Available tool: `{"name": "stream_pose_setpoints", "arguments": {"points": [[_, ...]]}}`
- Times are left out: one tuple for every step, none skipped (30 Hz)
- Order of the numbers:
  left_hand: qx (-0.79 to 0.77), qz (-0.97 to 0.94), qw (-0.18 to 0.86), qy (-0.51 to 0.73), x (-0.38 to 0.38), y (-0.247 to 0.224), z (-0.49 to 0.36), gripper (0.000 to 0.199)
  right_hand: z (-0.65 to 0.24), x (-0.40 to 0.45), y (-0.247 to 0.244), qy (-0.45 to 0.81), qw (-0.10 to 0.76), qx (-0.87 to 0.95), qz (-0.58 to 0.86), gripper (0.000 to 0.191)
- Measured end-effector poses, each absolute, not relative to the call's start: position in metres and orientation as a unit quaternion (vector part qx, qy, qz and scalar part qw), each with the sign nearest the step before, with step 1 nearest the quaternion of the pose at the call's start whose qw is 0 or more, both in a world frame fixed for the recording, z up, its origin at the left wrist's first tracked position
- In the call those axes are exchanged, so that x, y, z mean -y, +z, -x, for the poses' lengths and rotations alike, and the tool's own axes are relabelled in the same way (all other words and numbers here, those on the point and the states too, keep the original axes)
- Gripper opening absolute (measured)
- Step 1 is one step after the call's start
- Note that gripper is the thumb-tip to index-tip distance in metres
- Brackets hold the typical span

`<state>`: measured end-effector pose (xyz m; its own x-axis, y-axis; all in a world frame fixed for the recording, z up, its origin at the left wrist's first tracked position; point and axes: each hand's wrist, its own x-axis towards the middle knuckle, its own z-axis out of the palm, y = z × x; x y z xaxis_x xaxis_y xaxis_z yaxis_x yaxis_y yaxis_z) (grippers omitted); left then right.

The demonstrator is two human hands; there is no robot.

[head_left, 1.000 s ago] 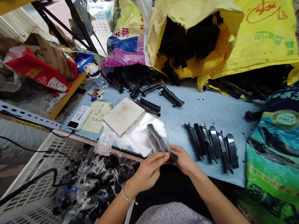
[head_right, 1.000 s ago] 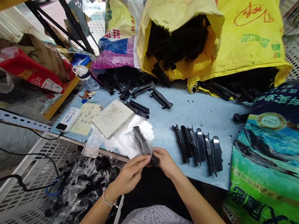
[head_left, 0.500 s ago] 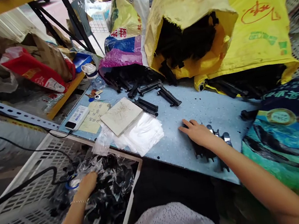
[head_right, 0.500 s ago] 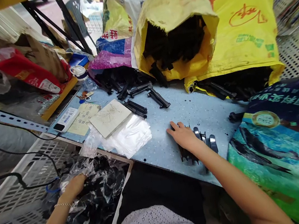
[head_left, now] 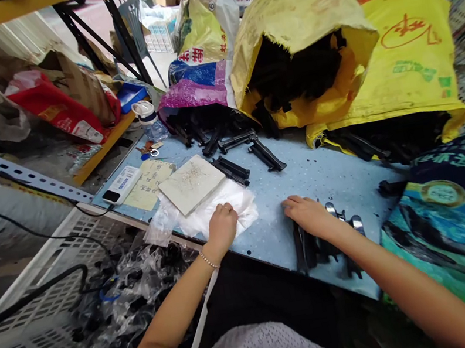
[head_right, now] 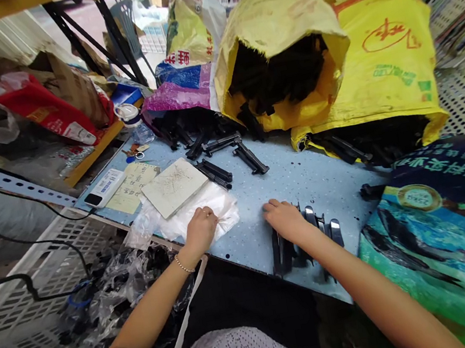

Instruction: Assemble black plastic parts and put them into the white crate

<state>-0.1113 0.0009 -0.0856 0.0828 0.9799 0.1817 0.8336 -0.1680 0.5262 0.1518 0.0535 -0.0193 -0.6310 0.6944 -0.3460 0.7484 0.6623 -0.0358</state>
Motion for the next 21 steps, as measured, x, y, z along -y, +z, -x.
{"name": "stream_pose_setpoints", "arguments": {"points": [[-0.637,-0.699,0.183,0.270,-0.009,-0.087,0.115,0.009,-0.162,-0.055,-0.019,-0.131,0.139,-0.901,-0.390,0.026],[-0.644,-0.664,0.241,0.293,-0.015,-0.088,0.122,0.013,-0.172,-0.057,-0.019,-0.181,0.120,-0.892,-0.396,0.022],[-0.648,-0.621,0.308,0.316,-0.020,-0.088,0.130,0.017,-0.181,-0.058,-0.020,-0.233,0.096,-0.874,-0.416,0.017],[-0.646,-0.578,0.372,0.332,-0.024,-0.087,0.139,0.019,-0.188,-0.057,-0.022,-0.288,0.061,-0.847,-0.444,0.014],[-0.639,-0.539,0.428,0.344,-0.027,-0.085,0.146,0.021,-0.190,-0.056,-0.025,-0.348,0.016,-0.811,-0.469,0.015],[-0.629,-0.506,0.471,0.355,-0.029,-0.084,0.152,0.022,-0.189,-0.052,-0.028,-0.414,-0.034,-0.769,-0.486,0.018],[-0.621,-0.481,0.497,0.368,-0.030,-0.083,0.156,0.024,-0.184,-0.047,-0.032,-0.479,-0.080,-0.723,-0.491,0.021],[-0.615,-0.466,0.508,0.384,-0.030,-0.083,0.158,0.027,-0.176,-0.041,-0.037,-0.536,-0.119,-0.680,-0.486,0.023],[-0.612,-0.457,0.508,0.399,-0.030,-0.082,0.158,0.031,-0.165,-0.034,-0.042,-0.578,-0.145,-0.647,-0.475,0.023],[-0.610,-0.449,0.505,0.415,-0.030,-0.082,0.158,0.034,-0.155,-0.028,-0.046,-0.596,-0.160,-0.632,-0.469,0.023],[-0.610,-0.449,0.494,0.428,-0.030,-0.082,0.158,0.036,-0.145,-0.022,-0.050,-0.584,-0.162,-0.640,-0.472,0.023],[-0.613,-0.459,0.476,0.433,-0.029,-0.082,0.159,0.035,-0.138,-0.017,-0.053,-0.543,-0.157,-0.665,-0.488,0.022],[-0.617,-0.479,0.452,0.431,-0.027,-0.082,0.160,0.031,-0.132,-0.013,-0.055,-0.480,-0.147,-0.698,-0.511,0.022],[-0.621,-0.508,0.422,0.422,-0.026,-0.082,0.162,0.023,-0.129,-0.010,-0.056,-0.406,-0.131,-0.729,-0.535,0.021],[-0.623,-0.547,0.382,0.408,-0.024,-0.081,0.164,0.013,-0.127,-0.008,-0.057,-0.334,-0.114,-0.754,-0.554,0.021],[-0.622,-0.592,0.334,0.389,-0.022,-0.081,0.167,0.004,-0.126,-0.007,-0.057,-0.275,-0.099,-0.773,-0.563,0.022],[-0.616,-0.638,0.285,0.364,-0.020,-0.081,0.169,0.010,-0.125,-0.005,-0.056,-0.233,-0.086,-0.787,-0.565,0.023],[-0.606,-0.680,0.242,0.336,-0.019,-0.081,0.171,0.019,-0.124,-0.004,-0.056,-0.206,-0.074,-0.797,-0.563,0.023],[-0.595,-0.712,0.207,0.309,-0.017,-0.082,0.171,0.027,-0.121,-0.003,-0.055,-0.189,-0.062,-0.804,-0.560,0.024],[-0.589,-0.734,0.179,0.286,-0.016,-0.084,0.172,0.033,-0.118,-0.001,-0.055,-0.175,-0.049,-0.808,-0.561,0.024],[-0.588,-0.747,0.158,0.268,-0.014,-0.085,0.171,0.038,-0.114,0.000,-0.055,-0.164,-0.039,-0.806,-0.567,0.023]]}}
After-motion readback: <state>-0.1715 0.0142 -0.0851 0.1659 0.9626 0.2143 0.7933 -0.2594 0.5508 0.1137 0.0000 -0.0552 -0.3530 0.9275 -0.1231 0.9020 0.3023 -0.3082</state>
